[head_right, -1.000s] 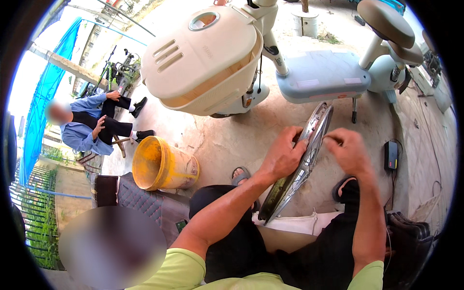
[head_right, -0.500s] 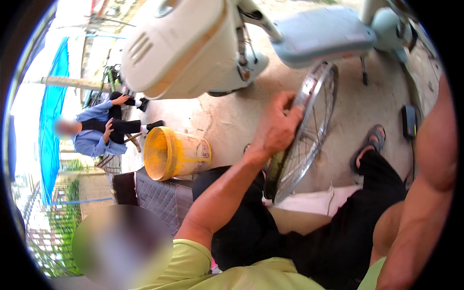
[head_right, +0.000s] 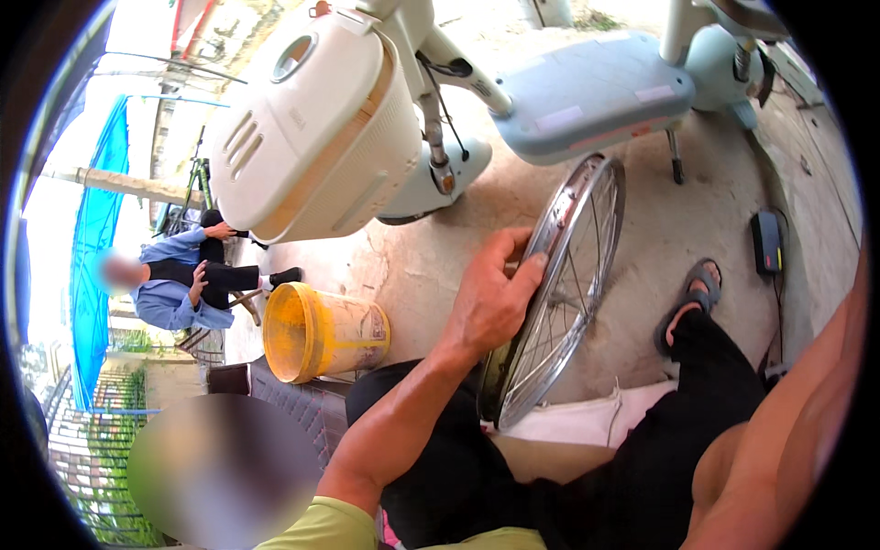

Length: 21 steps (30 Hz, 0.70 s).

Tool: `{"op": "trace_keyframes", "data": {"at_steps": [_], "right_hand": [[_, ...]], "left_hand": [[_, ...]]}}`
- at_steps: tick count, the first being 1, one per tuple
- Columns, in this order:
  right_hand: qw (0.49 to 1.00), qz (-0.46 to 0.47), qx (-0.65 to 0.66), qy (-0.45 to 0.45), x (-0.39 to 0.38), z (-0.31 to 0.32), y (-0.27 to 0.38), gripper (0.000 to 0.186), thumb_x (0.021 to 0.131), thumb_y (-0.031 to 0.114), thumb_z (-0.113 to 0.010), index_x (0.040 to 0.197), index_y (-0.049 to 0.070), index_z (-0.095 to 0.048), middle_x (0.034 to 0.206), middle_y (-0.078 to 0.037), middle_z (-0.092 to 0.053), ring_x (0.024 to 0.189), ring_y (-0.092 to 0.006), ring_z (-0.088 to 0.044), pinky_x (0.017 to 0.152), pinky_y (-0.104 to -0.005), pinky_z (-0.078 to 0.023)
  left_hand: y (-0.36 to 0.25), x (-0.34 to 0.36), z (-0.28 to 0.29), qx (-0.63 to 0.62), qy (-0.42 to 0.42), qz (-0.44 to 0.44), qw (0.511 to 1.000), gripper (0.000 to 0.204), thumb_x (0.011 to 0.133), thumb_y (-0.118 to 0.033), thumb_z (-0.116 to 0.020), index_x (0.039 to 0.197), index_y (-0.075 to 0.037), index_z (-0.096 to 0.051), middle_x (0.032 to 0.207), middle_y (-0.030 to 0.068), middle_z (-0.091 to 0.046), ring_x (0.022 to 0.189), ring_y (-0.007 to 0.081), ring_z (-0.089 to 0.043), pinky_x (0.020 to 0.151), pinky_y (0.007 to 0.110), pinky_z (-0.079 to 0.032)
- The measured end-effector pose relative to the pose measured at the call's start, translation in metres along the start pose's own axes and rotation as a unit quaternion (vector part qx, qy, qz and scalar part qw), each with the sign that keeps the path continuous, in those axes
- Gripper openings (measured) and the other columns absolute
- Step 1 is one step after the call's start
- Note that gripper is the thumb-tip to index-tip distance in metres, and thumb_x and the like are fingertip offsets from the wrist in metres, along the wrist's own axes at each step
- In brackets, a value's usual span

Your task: The person holds a scooter wheel between their legs and repeatedly uses a small metal tool to adjust the spokes or rim. The wheel is rotated periodically to access different sections. The task continues without visible completion or reinstallation.

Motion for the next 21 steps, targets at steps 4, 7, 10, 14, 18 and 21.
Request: {"op": "trace_keyframes", "data": {"at_steps": [4, 7, 10, 14, 18, 21], "right_hand": [[1.0, 0.011, -0.003, 0.011, -0.007, 0.006, -0.001, 0.016, 0.091, 0.016, -0.065, 0.101, 0.002, -0.063, 0.095, -0.008, -0.061, 0.089, -0.0206, -0.056, 0.08, -0.0347, -0.046], [0.999, -0.003, 0.008, 0.037, -0.003, -0.006, -0.018, 0.016, 0.092, 0.016, -0.064, 0.1, 0.003, -0.063, 0.094, -0.008, -0.06, 0.089, -0.021, -0.056, 0.08, -0.0352, -0.045], [1.0, -0.012, 0.001, 0.021, -0.007, 0.003, -0.019, 0.016, 0.092, 0.016, -0.064, 0.099, 0.003, -0.062, 0.094, -0.008, -0.059, 0.088, -0.0213, -0.055, 0.079, -0.0356, -0.045], [1.0, -0.018, 0.005, 0.004, 0.0, -0.002, -0.016, 0.015, 0.092, 0.017, -0.064, 0.098, 0.004, -0.061, 0.093, -0.008, -0.058, 0.088, -0.0218, -0.055, 0.078, -0.0362, -0.045], [0.999, -0.022, -0.008, -0.027, 0.008, 0.008, -0.01, 0.015, 0.092, 0.018, -0.063, 0.097, 0.004, -0.06, 0.092, -0.008, -0.057, 0.087, -0.0223, -0.054, 0.078, -0.0368, -0.045], [0.994, -0.069, -0.03, -0.082, 0.004, 0.023, -0.024, 0.015, 0.092, 0.018, -0.063, 0.097, 0.004, -0.06, 0.091, -0.008, -0.057, 0.087, -0.0227, -0.054, 0.077, -0.0373, -0.045]], "left_hand": [[-0.005, -0.004, 0.004, 0.061, -0.002, 0.042, 0.997, 0.033, 0.098, -0.019, -0.061, 0.123, 0.003, -0.063, 0.117, 0.0216, -0.064, 0.108, 0.0314, -0.064, 0.094, 0.042, -0.051], [0.007, -0.007, 0.006, -0.009, 0.01, 0.075, 0.997, 0.037, 0.098, -0.021, -0.06, 0.126, 0.003, -0.063, 0.118, 0.0217, -0.066, 0.11, 0.032, -0.065, 0.097, 0.043, -0.052], [-0.003, -0.006, 0.0, 0.059, 0.003, 0.013, 0.998, 0.035, 0.095, -0.023, -0.062, 0.119, 0.003, -0.065, 0.113, 0.0237, -0.067, 0.106, 0.0358, -0.066, 0.096, 0.042, -0.049], [0.005, -0.006, -0.003, 0.043, 0.023, 0.016, 0.999, 0.034, 0.099, -0.02, -0.061, 0.124, 0.003, -0.062, 0.111, 0.0169, -0.07, 0.101, 0.0233, -0.067, 0.091, 0.036, -0.052], [0.01, -0.006, 0.005, 0.069, 0.018, 0.0, 0.997, 0.036, 0.098, -0.021, -0.062, 0.125, 0.002, -0.062, 0.114, 0.0186, -0.068, 0.104, 0.026, -0.066, 0.093, 0.039, -0.052], [-0.004, -0.005, 0.006, 0.085, 0.016, -0.012, 0.996, 0.036, 0.097, -0.022, -0.062, 0.123, 0.002, -0.062, 0.114, 0.0218, -0.066, 0.105, 0.0323, -0.066, 0.094, 0.04, -0.051]]}}
Point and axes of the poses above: each hand's wrist, its own x-axis towards the middle knuckle, its own z-axis out of the back of the hand, y = z × x, the point moved 6 cm from there along x, towards the middle knuckle
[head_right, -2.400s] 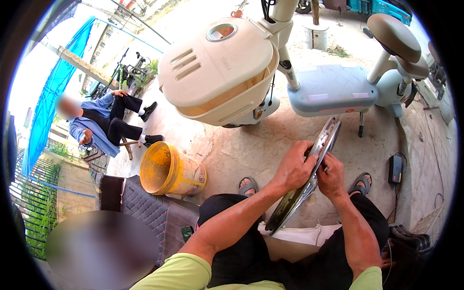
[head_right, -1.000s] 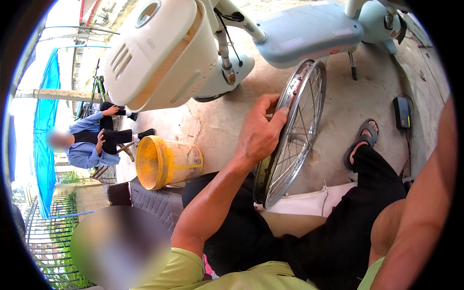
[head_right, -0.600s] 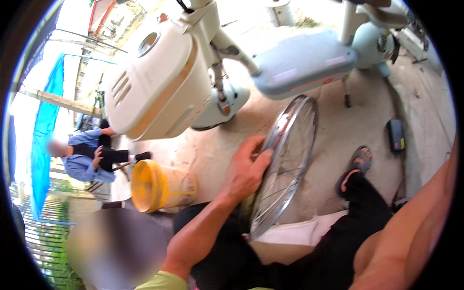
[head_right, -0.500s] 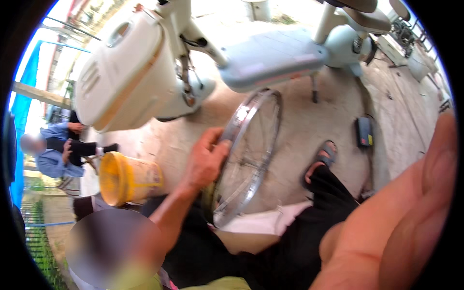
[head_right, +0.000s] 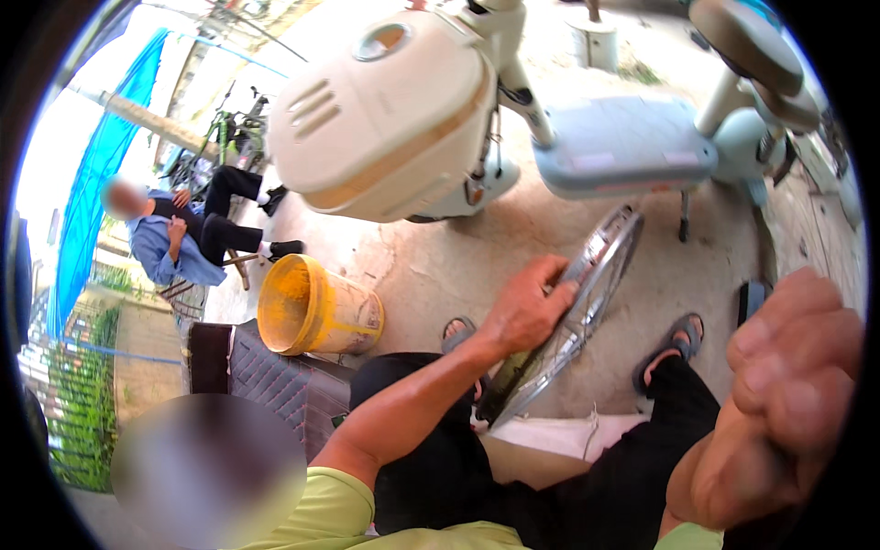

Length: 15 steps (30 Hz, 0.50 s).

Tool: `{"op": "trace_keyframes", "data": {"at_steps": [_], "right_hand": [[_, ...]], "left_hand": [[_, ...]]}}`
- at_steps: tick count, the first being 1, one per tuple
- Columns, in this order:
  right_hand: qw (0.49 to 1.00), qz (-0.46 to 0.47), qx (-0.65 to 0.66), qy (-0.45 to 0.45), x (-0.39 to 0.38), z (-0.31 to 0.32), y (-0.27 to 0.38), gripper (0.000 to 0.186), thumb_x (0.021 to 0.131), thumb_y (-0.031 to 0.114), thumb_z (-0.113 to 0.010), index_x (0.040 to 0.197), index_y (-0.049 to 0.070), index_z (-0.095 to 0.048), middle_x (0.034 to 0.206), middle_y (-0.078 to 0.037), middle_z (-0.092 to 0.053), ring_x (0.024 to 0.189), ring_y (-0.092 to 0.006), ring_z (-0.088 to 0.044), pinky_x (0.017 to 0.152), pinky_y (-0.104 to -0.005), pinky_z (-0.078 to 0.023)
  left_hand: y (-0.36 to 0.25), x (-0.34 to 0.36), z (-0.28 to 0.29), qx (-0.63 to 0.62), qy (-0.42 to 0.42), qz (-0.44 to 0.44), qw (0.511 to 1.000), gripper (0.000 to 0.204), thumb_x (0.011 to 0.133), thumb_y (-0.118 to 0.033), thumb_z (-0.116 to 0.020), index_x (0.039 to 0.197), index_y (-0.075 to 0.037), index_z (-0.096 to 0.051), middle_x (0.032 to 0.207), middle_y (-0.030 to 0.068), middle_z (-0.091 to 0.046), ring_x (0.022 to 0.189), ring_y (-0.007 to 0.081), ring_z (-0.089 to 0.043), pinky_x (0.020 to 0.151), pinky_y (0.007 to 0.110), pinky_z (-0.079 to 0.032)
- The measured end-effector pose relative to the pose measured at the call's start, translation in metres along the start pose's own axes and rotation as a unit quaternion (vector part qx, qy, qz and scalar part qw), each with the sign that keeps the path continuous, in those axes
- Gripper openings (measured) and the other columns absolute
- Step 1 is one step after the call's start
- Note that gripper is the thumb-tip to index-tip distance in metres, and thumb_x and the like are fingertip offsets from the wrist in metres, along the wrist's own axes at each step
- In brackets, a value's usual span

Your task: The person holds a scooter wheel between their legs and repeatedly uses a small metal tool to adjust the spokes or rim. The wheel is rotated periodically to access different sections. The task continues without visible completion or reinstallation.

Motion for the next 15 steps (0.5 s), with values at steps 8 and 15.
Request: {"op": "trace_keyframes", "data": {"at_steps": [8, 15], "right_hand": [[0.982, -0.176, -0.06, 0.046, -0.007, -0.061, -0.072, 0.009, 0.085, -0.002, -0.067, 0.094, -0.002, -0.067, 0.084, -0.011, -0.063, 0.076, -0.0208, -0.058, 0.072, -0.031, -0.047], [0.964, -0.259, -0.024, 0.056, -0.064, -0.089, -0.121, 0.007, 0.086, 0.002, -0.068, 0.089, -0.003, -0.066, 0.077, -0.01, -0.058, 0.071, -0.0178, -0.057, 0.066, -0.0301, -0.046]], "left_hand": [[0.003, -0.006, -0.003, -0.007, -0.01, -0.011, 1.0, 0.037, 0.097, -0.024, -0.061, 0.121, 0.004, -0.062, 0.112, 0.0238, -0.066, 0.105, 0.0345, -0.066, 0.094, 0.041, -0.05], [0.011, -0.011, -0.001, 0.01, 0.022, 0.005, 1.0, 0.036, 0.094, -0.03, -0.057, 0.109, 0.002, -0.06, 0.105, 0.0276, -0.06, 0.102, 0.0442, -0.059, 0.091, 0.048, -0.046]]}}
Point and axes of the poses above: each hand's wrist, its own x-axis towards the middle knuckle, its own z-axis out of the back of the hand, y = z × x, the point moved 6 cm from there along x, towards the middle knuckle
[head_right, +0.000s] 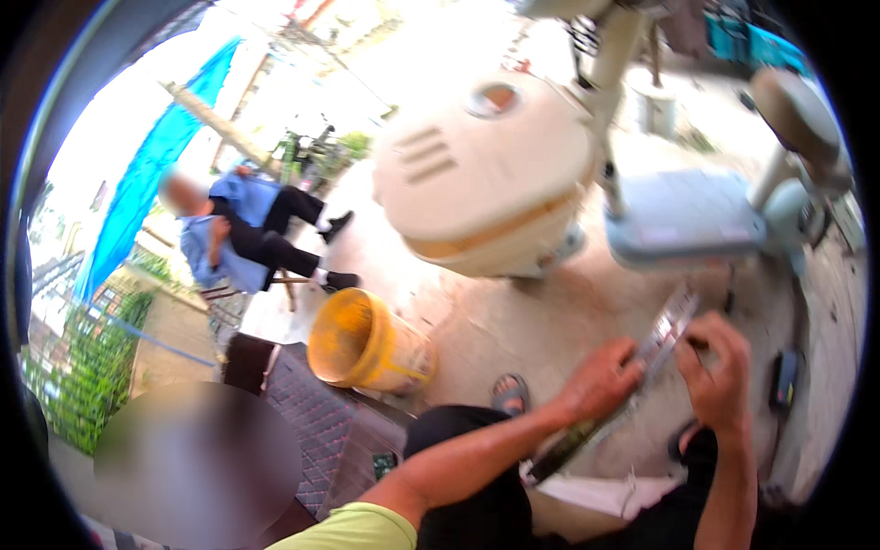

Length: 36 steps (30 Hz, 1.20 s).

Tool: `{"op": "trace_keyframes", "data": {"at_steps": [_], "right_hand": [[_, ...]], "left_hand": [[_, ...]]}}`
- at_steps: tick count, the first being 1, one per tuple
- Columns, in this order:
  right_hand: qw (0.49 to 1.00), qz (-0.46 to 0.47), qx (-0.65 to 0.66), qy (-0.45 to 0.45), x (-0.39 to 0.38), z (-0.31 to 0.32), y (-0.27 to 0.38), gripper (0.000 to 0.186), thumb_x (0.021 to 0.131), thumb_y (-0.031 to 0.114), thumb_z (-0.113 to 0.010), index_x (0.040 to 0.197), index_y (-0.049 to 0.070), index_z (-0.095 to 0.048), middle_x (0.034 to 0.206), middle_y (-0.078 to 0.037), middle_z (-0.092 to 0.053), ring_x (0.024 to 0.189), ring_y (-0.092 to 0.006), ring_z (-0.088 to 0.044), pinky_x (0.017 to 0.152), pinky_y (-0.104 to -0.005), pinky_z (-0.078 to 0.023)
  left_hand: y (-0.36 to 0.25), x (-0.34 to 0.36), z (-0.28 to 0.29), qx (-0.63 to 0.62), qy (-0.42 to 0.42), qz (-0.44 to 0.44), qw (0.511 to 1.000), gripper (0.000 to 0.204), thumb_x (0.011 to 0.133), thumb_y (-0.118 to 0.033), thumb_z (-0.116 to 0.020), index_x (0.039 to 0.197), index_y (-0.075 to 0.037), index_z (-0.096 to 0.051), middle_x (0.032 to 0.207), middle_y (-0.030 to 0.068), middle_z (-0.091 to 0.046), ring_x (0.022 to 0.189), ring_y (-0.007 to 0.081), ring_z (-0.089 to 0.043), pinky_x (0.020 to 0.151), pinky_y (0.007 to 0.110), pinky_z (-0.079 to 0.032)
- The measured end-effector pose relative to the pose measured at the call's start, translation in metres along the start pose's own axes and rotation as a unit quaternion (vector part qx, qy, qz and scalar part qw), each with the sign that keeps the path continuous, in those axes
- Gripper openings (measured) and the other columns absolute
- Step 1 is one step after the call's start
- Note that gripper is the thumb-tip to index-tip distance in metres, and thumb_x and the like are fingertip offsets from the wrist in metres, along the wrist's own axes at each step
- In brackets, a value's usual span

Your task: The person holds a scooter wheel between their legs and repeatedly uses a small metal tool to adjust the spokes or rim. The wheel is rotated periodically to access different sections. The task continues without visible completion or reinstallation.

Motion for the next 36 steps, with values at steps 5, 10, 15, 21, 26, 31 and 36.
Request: {"op": "trace_keyframes", "data": {"at_steps": [5, 10, 15, 21, 26, 31, 36], "right_hand": [[0.991, -0.115, -0.016, 0.059, -0.034, -0.013, -0.039, 0.008, 0.085, 0.002, -0.067, 0.088, -0.004, -0.064, 0.075, -0.009, -0.059, 0.068, -0.0167, -0.058, 0.064, -0.0309, -0.047], [0.975, -0.199, 0.003, 0.094, -0.065, -0.04, -0.096, 0.011, 0.086, 0.004, -0.068, 0.093, -0.004, -0.066, 0.08, -0.006, -0.064, 0.071, -0.0118, -0.058, 0.066, -0.0291, -0.048], [0.965, -0.229, 0.049, 0.122, -0.072, -0.063, -0.099, 0.011, 0.094, 0.006, -0.065, 0.101, -0.002, -0.068, 0.082, -0.001, -0.065, 0.077, -0.009, -0.058, 0.068, -0.0264, -0.048], [0.916, -0.291, 0.275, 0.019, -0.092, -0.081, -0.108, 0.021, 0.102, 0.017, -0.067, 0.114, 0.0, -0.067, 0.101, 0.001, -0.069, 0.089, -0.0078, -0.062, 0.078, -0.0247, -0.05], [0.943, -0.21, 0.258, 0.011, -0.098, -0.078, -0.137, 0.022, 0.102, 0.014, -0.067, 0.117, -0.001, -0.067, 0.107, -0.001, -0.069, 0.096, -0.0089, -0.062, 0.087, -0.0253, -0.049], [0.95, -0.198, 0.24, -0.008, -0.1, -0.075, -0.129, 0.017, 0.102, 0.01, -0.066, 0.114, -0.002, -0.067, 0.105, 0.0, -0.067, 0.095, -0.0098, -0.06, 0.087, -0.0257, -0.048], [0.97, -0.18, 0.161, -0.009, -0.102, -0.069, -0.125, 0.014, 0.104, 0.012, -0.063, 0.107, -0.001, -0.068, 0.099, 0.001, -0.065, 0.091, -0.0093, -0.058, 0.084, -0.0261, -0.048]], "left_hand": [[0.003, -0.006, 0.006, -0.012, -0.031, -0.042, 0.999, 0.03, 0.097, -0.025, -0.057, 0.11, 0.001, -0.06, 0.107, 0.0264, -0.06, 0.102, 0.0443, -0.058, 0.09, 0.048, -0.046], [0.008, 0.003, -0.011, -0.032, -0.055, -0.072, 0.995, 0.028, 0.098, -0.027, -0.056, 0.105, 0.0, -0.058, 0.103, 0.0252, -0.059, 0.098, 0.0451, -0.057, 0.086, 0.051, -0.046], [0.003, -0.009, -0.005, -0.059, -0.065, -0.039, 0.995, 0.03, 0.101, -0.031, -0.054, 0.105, -0.001, -0.057, 0.105, 0.0244, -0.06, 0.099, 0.0458, -0.057, 0.085, 0.052, -0.046], [0.011, -0.006, -0.018, -0.049, -0.1, -0.059, 0.992, 0.037, 0.104, -0.036, -0.052, 0.112, 0.0, -0.059, 0.109, 0.0258, -0.06, 0.102, 0.0456, -0.058, 0.088, 0.051, -0.047], [0.001, -0.004, -0.013, -0.05, -0.089, -0.05, 0.994, 0.038, 0.104, -0.036, -0.052, 0.115, 0.0, -0.058, 0.111, 0.0255, -0.061, 0.104, 0.0453, -0.058, 0.089, 0.05, -0.048], [-0.006, -0.003, -0.012, -0.051, -0.06, -0.051, 0.996, 0.037, 0.104, -0.036, -0.053, 0.114, 0.0, -0.059, 0.109, 0.0248, -0.061, 0.103, 0.0446, -0.058, 0.089, 0.049, -0.047], [-0.012, -0.002, -0.016, -0.046, -0.048, -0.056, 0.996, 0.038, 0.103, -0.037, -0.053, 0.112, -0.001, -0.059, 0.108, 0.0248, -0.06, 0.103, 0.0446, -0.057, 0.089, 0.048, -0.047]]}}
Point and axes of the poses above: each hand's wrist, its own x-axis towards the middle knuckle, its own z-axis out of the back of the hand, y = z × x, the point moved 6 cm from there along x, towards the middle knuckle
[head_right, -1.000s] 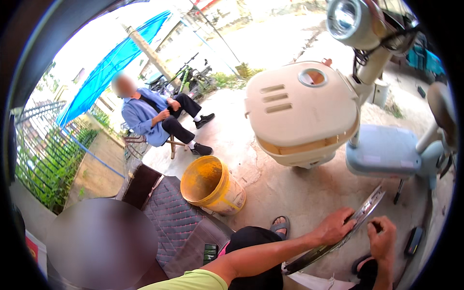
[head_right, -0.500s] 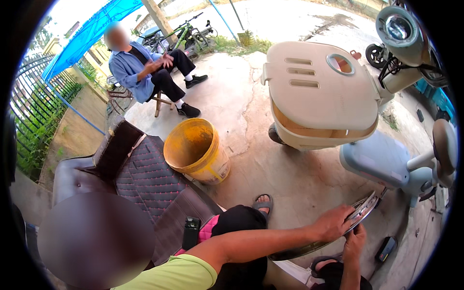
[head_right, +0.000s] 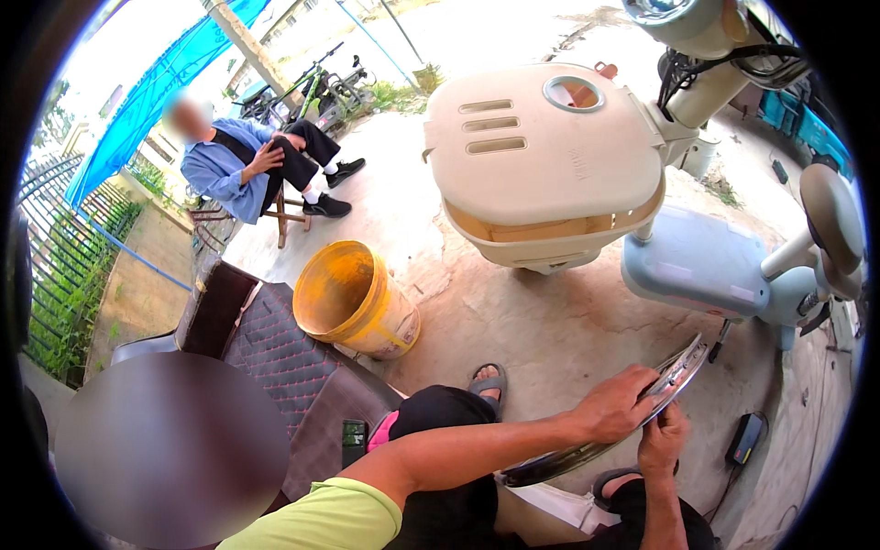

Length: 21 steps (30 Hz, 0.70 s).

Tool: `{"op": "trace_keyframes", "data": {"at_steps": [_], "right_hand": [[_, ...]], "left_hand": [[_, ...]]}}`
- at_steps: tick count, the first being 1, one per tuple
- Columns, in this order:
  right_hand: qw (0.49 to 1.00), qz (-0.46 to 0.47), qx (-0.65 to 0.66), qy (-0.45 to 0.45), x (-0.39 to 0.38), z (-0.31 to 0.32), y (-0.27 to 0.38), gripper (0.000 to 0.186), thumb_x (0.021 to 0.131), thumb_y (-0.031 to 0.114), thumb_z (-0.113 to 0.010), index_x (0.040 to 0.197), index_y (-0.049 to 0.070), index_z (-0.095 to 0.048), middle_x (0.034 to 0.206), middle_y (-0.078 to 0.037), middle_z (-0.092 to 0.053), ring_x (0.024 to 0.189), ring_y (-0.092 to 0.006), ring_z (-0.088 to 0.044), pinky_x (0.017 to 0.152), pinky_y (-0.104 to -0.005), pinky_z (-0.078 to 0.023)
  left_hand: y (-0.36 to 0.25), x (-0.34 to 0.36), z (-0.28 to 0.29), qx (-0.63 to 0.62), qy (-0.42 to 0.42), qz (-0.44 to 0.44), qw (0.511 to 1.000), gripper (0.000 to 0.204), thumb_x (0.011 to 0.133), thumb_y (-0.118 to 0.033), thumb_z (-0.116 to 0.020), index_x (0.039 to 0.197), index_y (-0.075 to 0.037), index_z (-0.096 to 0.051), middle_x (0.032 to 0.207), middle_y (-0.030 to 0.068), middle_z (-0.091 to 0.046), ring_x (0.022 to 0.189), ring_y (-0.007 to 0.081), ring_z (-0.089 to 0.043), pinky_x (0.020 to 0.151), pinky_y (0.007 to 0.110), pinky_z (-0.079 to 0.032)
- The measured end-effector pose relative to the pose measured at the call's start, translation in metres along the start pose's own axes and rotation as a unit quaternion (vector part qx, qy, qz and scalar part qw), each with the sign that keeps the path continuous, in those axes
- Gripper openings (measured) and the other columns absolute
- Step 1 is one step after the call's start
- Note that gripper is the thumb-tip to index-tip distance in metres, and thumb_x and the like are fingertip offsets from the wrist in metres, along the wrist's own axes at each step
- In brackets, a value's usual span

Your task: The person holds a scooter wheel between their legs and repeatedly uses a small metal tool to adjust the spokes or rim. The wheel is rotated periodically to access different sections. The task continues without visible completion or reinstallation.

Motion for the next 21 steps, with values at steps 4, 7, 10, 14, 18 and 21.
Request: {"op": "trace_keyframes", "data": {"at_steps": [4, 7, 10, 14, 18, 21], "right_hand": [[0.999, 0.022, -0.033, 0.009, 0.0, 0.0, 0.007, 0.014, 0.102, 0.011, -0.063, 0.104, -0.001, -0.068, 0.098, -0.002, -0.067, 0.09, -0.0105, -0.059, 0.082, -0.0275, -0.049], [0.998, 0.036, -0.044, -0.006, 0.0, -0.004, 0.007, 0.013, 0.101, 0.009, -0.061, 0.103, -0.002, -0.069, 0.099, -0.003, -0.068, 0.09, -0.0121, -0.06, 0.081, -0.029, -0.049], [0.997, 0.056, -0.044, -0.017, 0.002, -0.008, 0.014, 0.011, 0.099, 0.005, -0.061, 0.102, -0.002, -0.069, 0.096, -0.007, -0.07, 0.087, -0.0164, -0.064, 0.08, -0.0319, -0.051], [0.986, 0.09, -0.137, -0.013, 0.006, -0.011, 0.032, 0.011, 0.095, 0.004, -0.062, 0.102, -0.002, -0.069, 0.091, -0.013, -0.071, 0.083, -0.0232, -0.068, 0.077, -0.0342, -0.052], [0.983, 0.101, -0.15, -0.028, 0.008, -0.018, 0.032, 0.013, 0.095, 0.006, -0.063, 0.104, -0.002, -0.069, 0.092, -0.014, -0.071, 0.083, -0.0239, -0.068, 0.076, -0.035, -0.052], [0.991, 0.069, -0.11, -0.026, 0.009, -0.02, 0.022, 0.015, 0.094, 0.006, -0.063, 0.105, -0.002, -0.069, 0.095, -0.014, -0.072, 0.085, -0.0271, -0.07, 0.076, -0.036, -0.052]], "left_hand": [[-0.005, 0.002, 0.0, 0.004, 0.013, 0.014, 1.0, 0.04, 0.103, -0.039, -0.053, 0.111, 0.0, -0.06, 0.11, 0.0244, -0.061, 0.104, 0.044, -0.058, 0.09, 0.048, -0.047], [-0.005, 0.001, -0.001, -0.004, -0.008, 0.013, 1.0, 0.041, 0.103, -0.04, -0.054, 0.112, -0.001, -0.061, 0.112, 0.0235, -0.061, 0.105, 0.0427, -0.058, 0.091, 0.047, -0.047], [-0.002, 0.0, 0.002, -0.001, 0.001, 0.026, 1.0, 0.04, 0.102, -0.039, -0.054, 0.115, -0.001, -0.061, 0.114, 0.0233, -0.061, 0.106, 0.042, -0.058, 0.093, 0.046, -0.047], [-0.008, 0.001, 0.007, 0.001, 0.033, 0.051, 0.998, 0.036, 0.1, -0.033, -0.054, 0.115, -0.001, -0.061, 0.112, 0.0245, -0.061, 0.107, 0.0422, -0.058, 0.095, 0.046, -0.046], [0.006, 0.003, 0.007, 0.0, 0.006, 0.031, 1.0, 0.035, 0.099, -0.031, -0.054, 0.113, 0.001, -0.061, 0.11, 0.0249, -0.062, 0.106, 0.0427, -0.057, 0.095, 0.046, -0.046], [0.011, 0.003, 0.006, 0.002, 0.003, 0.027, 1.0, 0.034, 0.099, -0.029, -0.054, 0.112, 0.001, -0.061, 0.109, 0.025, -0.062, 0.106, 0.043, -0.057, 0.095, 0.047, -0.046]]}}
Point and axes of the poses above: each hand's wrist, its own x-axis towards the middle knuckle, its own z-axis out of the back of the hand, y = z × x, the point moved 6 cm from there along x, towards the middle knuckle
